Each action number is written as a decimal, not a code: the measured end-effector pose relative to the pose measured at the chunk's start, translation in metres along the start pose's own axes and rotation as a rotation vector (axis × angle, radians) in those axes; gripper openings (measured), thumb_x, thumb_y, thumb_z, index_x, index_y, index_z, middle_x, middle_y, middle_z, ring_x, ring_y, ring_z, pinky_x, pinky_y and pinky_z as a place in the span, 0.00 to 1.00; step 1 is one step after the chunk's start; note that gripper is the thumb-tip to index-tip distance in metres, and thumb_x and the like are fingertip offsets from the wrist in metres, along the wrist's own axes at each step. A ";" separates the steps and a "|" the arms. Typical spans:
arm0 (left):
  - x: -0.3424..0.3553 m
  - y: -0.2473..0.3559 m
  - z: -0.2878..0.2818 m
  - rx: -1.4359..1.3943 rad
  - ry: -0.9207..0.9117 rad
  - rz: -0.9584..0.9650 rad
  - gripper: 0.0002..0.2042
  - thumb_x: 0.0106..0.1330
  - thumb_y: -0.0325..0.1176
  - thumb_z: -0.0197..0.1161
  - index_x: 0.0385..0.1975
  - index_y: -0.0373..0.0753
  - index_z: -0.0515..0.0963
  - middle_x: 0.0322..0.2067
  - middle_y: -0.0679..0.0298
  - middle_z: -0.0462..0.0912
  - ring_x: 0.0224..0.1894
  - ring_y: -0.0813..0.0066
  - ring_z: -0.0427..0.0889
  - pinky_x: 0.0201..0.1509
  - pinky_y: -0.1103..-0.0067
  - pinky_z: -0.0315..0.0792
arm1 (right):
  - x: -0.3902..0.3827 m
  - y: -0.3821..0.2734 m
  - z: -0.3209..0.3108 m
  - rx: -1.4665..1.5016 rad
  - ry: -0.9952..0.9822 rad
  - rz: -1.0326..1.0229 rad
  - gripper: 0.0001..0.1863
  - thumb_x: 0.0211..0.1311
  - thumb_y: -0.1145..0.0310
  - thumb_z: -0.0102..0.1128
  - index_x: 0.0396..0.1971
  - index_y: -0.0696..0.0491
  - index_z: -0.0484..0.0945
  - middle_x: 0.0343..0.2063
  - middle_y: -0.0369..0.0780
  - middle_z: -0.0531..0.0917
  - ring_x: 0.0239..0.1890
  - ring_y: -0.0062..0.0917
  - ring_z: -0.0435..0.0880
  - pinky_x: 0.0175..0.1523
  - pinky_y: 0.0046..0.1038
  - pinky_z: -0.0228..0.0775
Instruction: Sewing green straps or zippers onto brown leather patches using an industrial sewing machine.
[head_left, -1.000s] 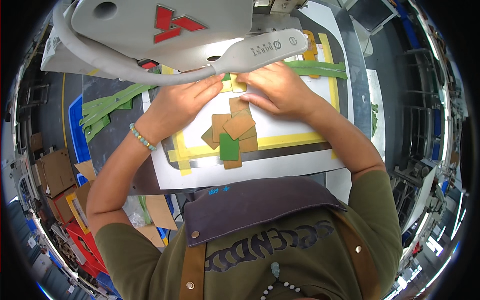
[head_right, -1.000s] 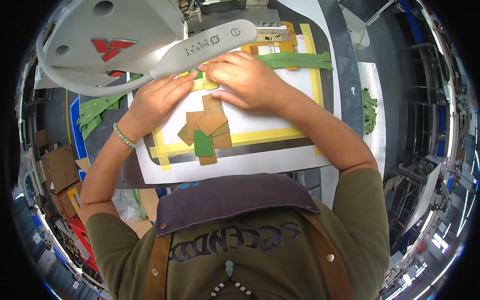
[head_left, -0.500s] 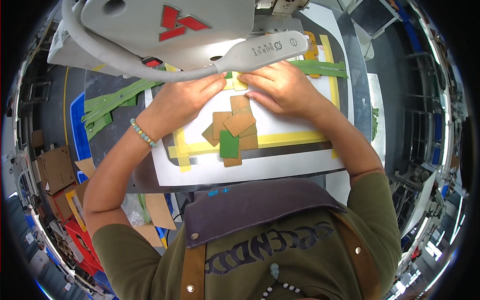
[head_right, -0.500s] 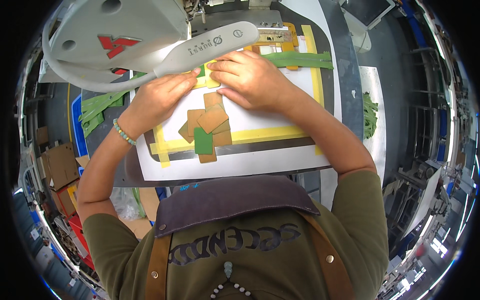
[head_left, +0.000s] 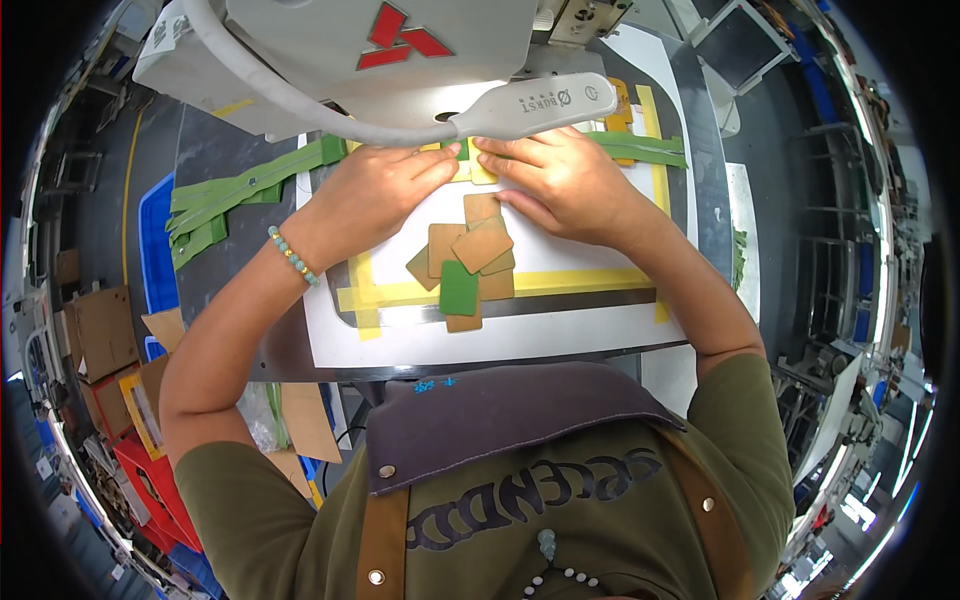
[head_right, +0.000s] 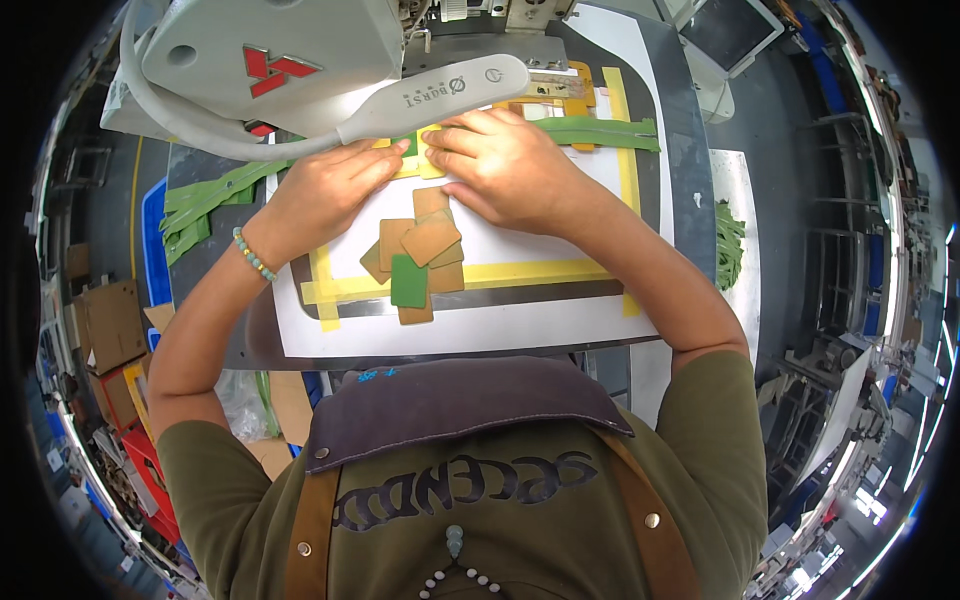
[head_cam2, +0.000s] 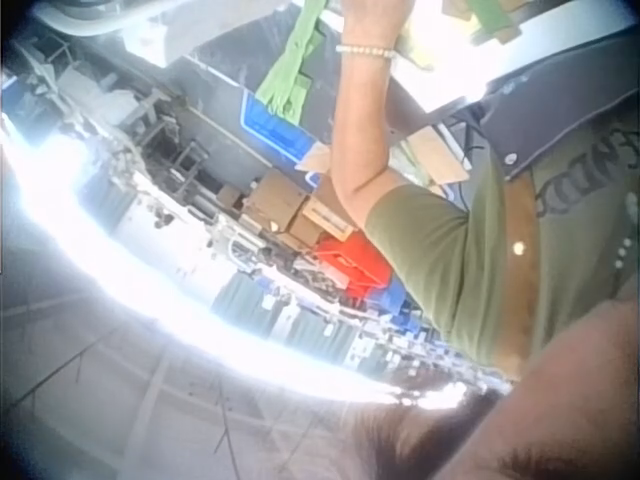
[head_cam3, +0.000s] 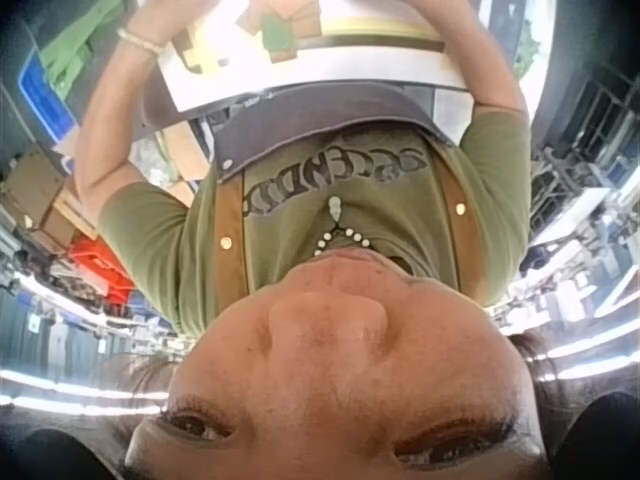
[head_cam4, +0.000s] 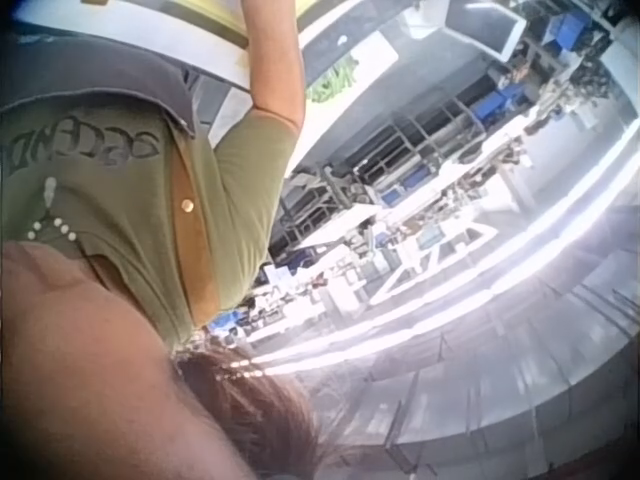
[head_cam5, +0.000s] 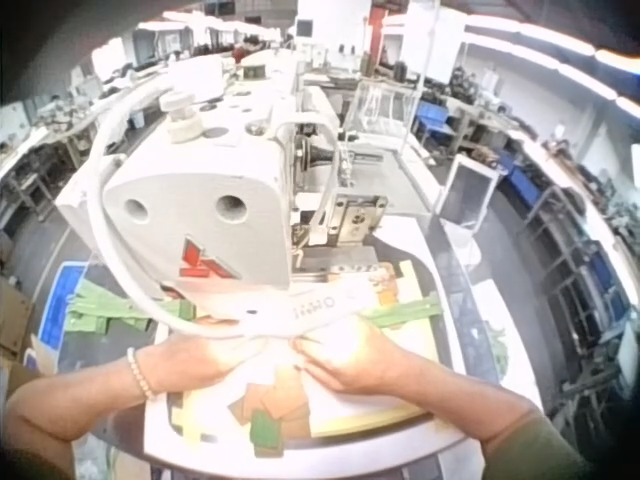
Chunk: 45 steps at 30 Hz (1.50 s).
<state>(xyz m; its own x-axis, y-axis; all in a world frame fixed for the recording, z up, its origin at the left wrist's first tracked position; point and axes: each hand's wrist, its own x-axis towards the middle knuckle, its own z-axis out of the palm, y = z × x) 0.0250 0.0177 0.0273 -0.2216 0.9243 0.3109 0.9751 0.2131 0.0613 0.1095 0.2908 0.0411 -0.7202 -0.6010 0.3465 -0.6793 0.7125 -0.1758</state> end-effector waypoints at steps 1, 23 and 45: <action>0.000 0.000 0.001 -0.001 0.003 0.001 0.14 0.67 0.25 0.63 0.52 0.35 0.81 0.57 0.61 0.87 0.55 0.63 0.87 0.56 0.71 0.83 | -0.001 -0.001 0.000 -0.002 -0.002 0.001 0.19 0.62 0.66 0.71 0.53 0.55 0.87 0.60 0.37 0.85 0.62 0.34 0.82 0.67 0.39 0.72; 0.001 0.003 -0.003 -0.108 0.078 -0.172 0.12 0.71 0.28 0.66 0.52 0.35 0.84 0.48 0.55 0.88 0.49 0.53 0.85 0.54 0.65 0.78 | 0.004 0.002 0.002 0.000 0.092 0.044 0.14 0.62 0.64 0.72 0.44 0.54 0.84 0.38 0.41 0.86 0.44 0.41 0.88 0.52 0.42 0.80; -0.034 -0.010 0.006 -0.243 0.289 -0.537 0.10 0.69 0.30 0.67 0.46 0.32 0.83 0.40 0.46 0.85 0.43 0.45 0.81 0.48 0.60 0.74 | 0.013 0.020 -0.008 0.027 0.102 0.346 0.13 0.65 0.62 0.68 0.40 0.57 0.86 0.46 0.48 0.86 0.50 0.46 0.85 0.57 0.44 0.79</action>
<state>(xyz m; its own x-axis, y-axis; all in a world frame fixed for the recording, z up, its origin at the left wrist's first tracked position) 0.0229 -0.0135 0.0108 -0.6995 0.5796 0.4181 0.7117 0.5121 0.4808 0.0883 0.3002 0.0496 -0.8913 -0.2852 0.3524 -0.4018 0.8568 -0.3230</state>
